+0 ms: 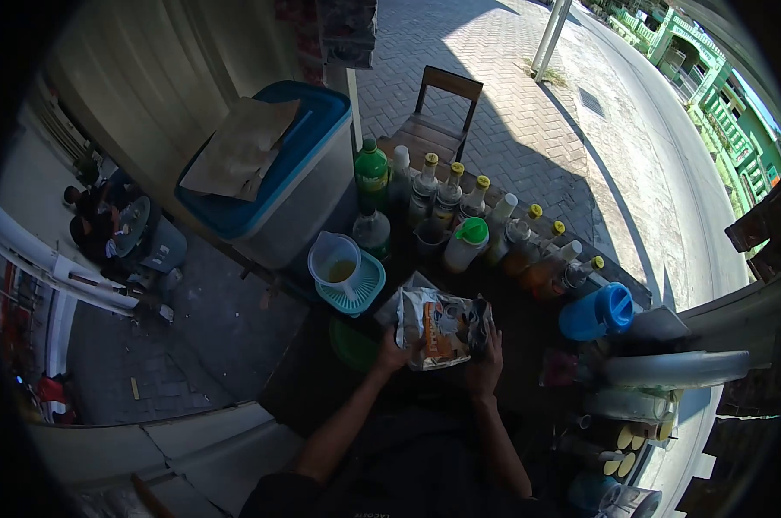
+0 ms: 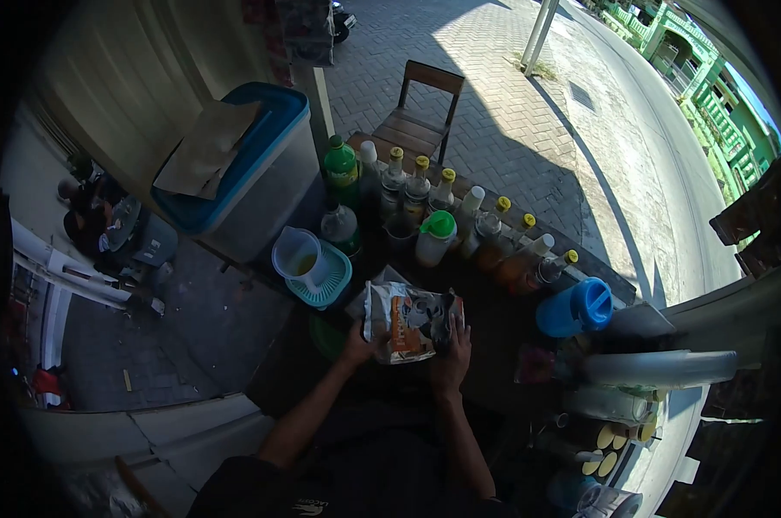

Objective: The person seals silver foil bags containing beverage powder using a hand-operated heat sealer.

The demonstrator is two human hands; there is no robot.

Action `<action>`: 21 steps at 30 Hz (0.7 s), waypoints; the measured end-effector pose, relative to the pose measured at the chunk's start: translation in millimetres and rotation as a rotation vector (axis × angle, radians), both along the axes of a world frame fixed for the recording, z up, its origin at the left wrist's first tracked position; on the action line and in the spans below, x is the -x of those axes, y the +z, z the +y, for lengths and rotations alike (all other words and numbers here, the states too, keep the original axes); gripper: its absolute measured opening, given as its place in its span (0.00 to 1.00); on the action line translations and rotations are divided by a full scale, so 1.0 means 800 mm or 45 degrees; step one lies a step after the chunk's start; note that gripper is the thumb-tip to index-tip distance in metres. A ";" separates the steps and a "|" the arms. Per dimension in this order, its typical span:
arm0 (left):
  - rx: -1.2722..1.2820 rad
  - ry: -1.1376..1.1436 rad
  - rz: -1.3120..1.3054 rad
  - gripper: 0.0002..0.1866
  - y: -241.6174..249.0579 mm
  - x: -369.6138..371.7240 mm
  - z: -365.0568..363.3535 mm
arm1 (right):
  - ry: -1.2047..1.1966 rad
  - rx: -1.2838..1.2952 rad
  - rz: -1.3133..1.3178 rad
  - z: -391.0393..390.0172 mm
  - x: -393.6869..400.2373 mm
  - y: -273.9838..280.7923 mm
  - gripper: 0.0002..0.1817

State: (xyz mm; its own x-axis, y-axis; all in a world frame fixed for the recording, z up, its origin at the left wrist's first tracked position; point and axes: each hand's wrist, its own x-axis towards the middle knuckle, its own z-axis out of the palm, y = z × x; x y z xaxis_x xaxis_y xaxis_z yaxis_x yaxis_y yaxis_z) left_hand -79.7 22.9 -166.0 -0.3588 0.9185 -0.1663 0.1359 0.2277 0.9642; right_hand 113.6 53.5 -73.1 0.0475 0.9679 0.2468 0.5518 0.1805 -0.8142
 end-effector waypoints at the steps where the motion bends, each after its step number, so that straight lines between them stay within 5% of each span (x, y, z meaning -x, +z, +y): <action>1: -0.002 -0.008 0.006 0.36 -0.006 -0.001 0.007 | 0.108 0.010 -0.278 0.008 0.015 -0.001 0.27; 2: 0.110 0.035 0.059 0.30 -0.023 -0.004 0.011 | 0.217 0.028 -0.561 0.009 0.024 -0.005 0.29; 4: 0.232 0.065 0.118 0.25 -0.063 -0.008 0.011 | 0.340 0.174 -0.621 -0.001 0.031 -0.034 0.30; 7: 0.233 0.273 -0.357 0.09 -0.110 0.007 0.010 | 0.629 0.297 -0.637 -0.021 0.035 -0.050 0.32; 10: 0.259 0.287 -0.194 0.09 -0.098 0.011 0.001 | 0.821 0.171 -0.599 -0.027 0.026 -0.065 0.30; 11: 0.214 0.360 -0.540 0.13 -0.065 -0.002 -0.002 | 0.833 0.061 -0.747 -0.016 0.010 -0.074 0.29; 12: 0.227 0.343 -0.522 0.13 -0.054 -0.003 -0.002 | 0.843 -0.054 -0.891 -0.003 -0.007 -0.080 0.28; 16: 0.358 0.422 -0.546 0.22 -0.011 -0.009 -0.005 | 0.103 0.418 -0.892 0.057 -0.086 -0.063 0.26; 20: 0.302 0.259 -0.604 0.20 -0.006 0.004 -0.002 | 0.233 0.175 -0.609 0.052 -0.037 -0.036 0.25; 21: 0.283 0.168 -0.647 0.19 -0.013 0.008 -0.001 | 0.547 -0.019 -0.637 0.046 -0.014 -0.048 0.25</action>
